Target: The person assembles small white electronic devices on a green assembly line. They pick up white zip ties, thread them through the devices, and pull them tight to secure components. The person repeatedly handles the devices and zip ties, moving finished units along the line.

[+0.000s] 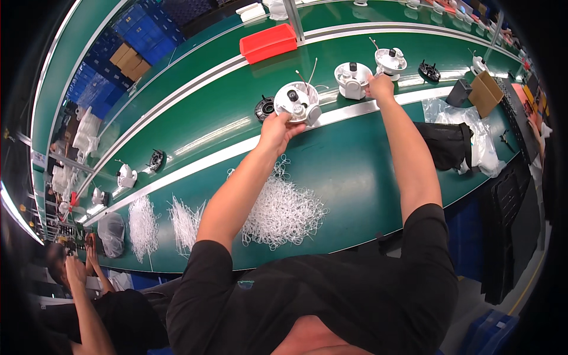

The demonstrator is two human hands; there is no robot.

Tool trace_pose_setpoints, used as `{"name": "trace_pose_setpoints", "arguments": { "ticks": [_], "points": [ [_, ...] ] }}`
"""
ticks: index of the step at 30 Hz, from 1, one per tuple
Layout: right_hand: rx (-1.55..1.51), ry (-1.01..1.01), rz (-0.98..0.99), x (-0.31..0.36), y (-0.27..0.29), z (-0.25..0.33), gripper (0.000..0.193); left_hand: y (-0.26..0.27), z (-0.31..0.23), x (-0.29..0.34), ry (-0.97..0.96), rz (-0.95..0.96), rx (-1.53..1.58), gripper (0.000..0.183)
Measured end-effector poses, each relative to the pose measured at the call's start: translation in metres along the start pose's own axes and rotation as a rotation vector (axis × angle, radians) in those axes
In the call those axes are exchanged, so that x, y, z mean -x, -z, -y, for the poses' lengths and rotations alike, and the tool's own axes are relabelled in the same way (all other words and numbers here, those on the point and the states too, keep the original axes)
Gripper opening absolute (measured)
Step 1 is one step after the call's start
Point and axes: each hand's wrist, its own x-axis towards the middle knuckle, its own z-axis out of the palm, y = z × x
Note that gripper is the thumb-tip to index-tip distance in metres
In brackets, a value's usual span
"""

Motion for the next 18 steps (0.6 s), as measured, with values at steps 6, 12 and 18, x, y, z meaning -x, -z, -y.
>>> {"name": "trace_pose_setpoints", "arguments": {
  "ticks": [6, 12, 18],
  "points": [
    [-0.261, 0.132, 0.182, 0.119, 0.01, 0.007, 0.049, -0.003, -0.007, 0.053, -0.019, -0.049, 0.044, 0.029],
    [-0.175, 0.527, 0.377, 0.217, 0.005, 0.015, 0.039, -0.024, 0.005, 0.082, 0.008, 0.071, -0.094, 0.034],
    [-0.043, 0.56, 0.286, 0.218, 0.013, 0.015, 0.03, -0.029, 0.027, 0.101, 0.115, 0.166, -0.258, 0.033]
  ]
}}
